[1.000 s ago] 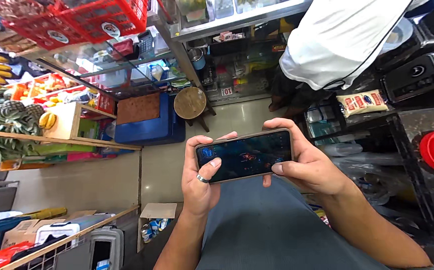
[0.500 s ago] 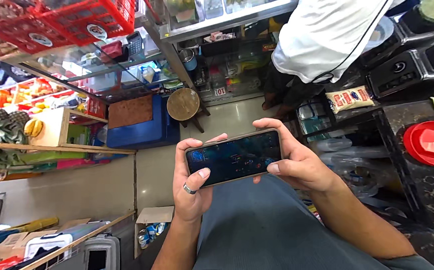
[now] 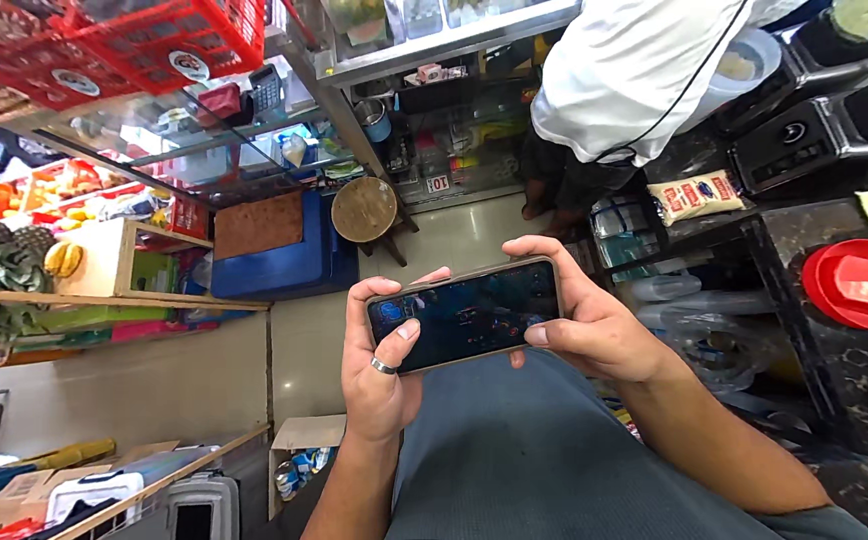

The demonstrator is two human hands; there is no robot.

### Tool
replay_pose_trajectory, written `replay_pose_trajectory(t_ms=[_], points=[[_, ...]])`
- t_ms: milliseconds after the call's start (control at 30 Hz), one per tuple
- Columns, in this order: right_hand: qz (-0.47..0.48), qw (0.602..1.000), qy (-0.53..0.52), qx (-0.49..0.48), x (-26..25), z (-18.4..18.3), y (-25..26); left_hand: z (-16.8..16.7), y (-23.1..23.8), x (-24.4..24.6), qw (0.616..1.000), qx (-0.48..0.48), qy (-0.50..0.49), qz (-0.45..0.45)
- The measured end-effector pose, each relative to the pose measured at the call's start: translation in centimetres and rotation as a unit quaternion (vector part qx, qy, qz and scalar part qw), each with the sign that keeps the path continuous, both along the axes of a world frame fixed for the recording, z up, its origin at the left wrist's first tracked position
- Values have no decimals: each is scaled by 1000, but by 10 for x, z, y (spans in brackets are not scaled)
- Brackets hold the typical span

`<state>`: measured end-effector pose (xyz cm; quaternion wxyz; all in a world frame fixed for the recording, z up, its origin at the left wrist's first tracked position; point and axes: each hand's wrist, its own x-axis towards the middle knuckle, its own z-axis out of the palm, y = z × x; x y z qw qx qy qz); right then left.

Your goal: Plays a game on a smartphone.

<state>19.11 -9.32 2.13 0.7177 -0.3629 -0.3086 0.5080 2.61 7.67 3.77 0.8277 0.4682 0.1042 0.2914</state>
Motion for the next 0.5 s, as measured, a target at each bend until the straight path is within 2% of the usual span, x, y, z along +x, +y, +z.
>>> replay_pose_trajectory(t_ms=[333,500], points=[[-12,1000,9,-11,-1,2,0,-5,3,-2,998,-28,-39,-42],[-21,999,-13,-25,0,2,-2,-1,-1,0,999,-27,-9,-18]])
